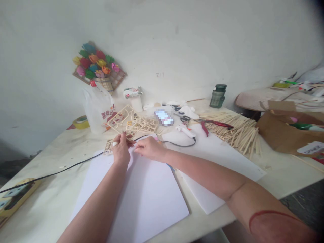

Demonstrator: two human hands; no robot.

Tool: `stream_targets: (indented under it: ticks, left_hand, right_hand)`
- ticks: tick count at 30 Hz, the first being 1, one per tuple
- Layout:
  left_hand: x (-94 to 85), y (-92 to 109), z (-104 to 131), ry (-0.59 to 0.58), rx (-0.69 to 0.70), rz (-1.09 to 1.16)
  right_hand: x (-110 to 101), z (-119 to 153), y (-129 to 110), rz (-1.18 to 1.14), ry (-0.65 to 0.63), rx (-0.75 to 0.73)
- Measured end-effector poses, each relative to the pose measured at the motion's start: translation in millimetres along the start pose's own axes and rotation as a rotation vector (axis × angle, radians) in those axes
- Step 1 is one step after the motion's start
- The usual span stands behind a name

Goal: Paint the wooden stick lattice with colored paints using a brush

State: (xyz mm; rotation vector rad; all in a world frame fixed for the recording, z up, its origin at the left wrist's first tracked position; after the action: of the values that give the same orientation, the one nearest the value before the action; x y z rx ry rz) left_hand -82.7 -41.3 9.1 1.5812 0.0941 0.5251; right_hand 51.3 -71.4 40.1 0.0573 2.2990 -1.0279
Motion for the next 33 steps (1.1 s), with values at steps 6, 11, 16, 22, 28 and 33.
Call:
stream_targets:
  ticks: [6, 11, 16, 22, 28, 33]
  left_hand:
    - [-0.7, -2.6, -1.9, -0.010, -0.016, 0.037]
    - [-2.6, 0.2, -1.3, 0.011, -0.003, 0.040]
    - [-5.4, 2.2, -2.4, 0.046, -0.016, 0.035]
    - [-8.6, -1.5, -8.2, 0.079, -0.037, 0.052]
    - [-7.7, -2.6, -7.5, 0.057, -0.031, 0.041]
    - [-9.4, -4.6, -10.0, 0.045, -0.034, 0.052]
  right_hand:
    - [-5.0, -3.3, -6.1, 0.290, -0.071, -0.003]
    - [-6.7, -2.8, -7.3, 0.431, -0.096, -0.021]
    - [-29.1, -6.9, 2.2, 0.437, 0.120, -0.044]
    - [-95.1, -23.4, 44.6, 0.402, 0.337, 0.094]
    - [-157.8, -40.1, 120.5, 0.559, 0.280, 0.533]
    - [-176.3, -48.2, 164.5, 0.653, 0.109, 0.689]
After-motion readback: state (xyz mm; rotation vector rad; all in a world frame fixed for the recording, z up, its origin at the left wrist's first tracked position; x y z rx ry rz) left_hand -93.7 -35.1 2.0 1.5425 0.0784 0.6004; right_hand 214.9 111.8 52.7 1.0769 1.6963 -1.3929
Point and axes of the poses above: each hand's wrist, its own z-axis away from the middle knuckle, its own x-axis out of the palm, y = z × x, the point moved 4 cm from there along -z, towards the middle knuckle, and after that the axes turned 13 degrees about -x, right-handed, at the moved point
